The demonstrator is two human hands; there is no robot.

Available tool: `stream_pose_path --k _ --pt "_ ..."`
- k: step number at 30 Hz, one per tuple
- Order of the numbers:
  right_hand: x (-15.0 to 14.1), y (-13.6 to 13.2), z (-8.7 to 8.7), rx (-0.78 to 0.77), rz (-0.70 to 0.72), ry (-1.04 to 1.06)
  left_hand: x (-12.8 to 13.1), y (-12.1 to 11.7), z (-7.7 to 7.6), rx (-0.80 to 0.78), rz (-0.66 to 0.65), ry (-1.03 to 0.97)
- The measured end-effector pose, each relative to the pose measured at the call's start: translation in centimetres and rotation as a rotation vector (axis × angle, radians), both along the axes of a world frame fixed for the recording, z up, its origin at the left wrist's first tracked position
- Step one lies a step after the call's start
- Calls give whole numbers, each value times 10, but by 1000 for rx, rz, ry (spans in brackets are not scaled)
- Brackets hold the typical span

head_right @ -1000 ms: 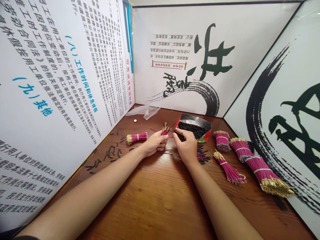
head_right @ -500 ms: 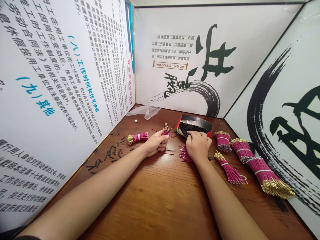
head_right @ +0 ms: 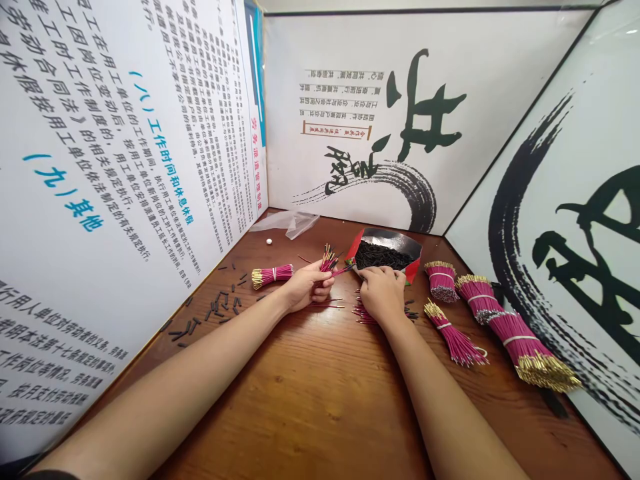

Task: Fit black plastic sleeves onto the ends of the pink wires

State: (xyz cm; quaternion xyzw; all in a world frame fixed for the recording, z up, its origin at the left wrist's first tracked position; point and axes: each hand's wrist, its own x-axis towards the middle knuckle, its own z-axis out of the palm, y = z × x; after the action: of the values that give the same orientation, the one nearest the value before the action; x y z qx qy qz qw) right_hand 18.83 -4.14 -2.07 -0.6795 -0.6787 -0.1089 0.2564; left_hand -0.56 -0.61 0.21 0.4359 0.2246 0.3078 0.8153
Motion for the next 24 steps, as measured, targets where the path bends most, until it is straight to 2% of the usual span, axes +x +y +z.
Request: stream_pose_path --k 13,24 --pt "-6 -3 10 -74 -92 -11 -3 1 6 -69 -29 -9" --pt "-5 -2 8 -94 -88 1 0 5 2 -122 -32 14"
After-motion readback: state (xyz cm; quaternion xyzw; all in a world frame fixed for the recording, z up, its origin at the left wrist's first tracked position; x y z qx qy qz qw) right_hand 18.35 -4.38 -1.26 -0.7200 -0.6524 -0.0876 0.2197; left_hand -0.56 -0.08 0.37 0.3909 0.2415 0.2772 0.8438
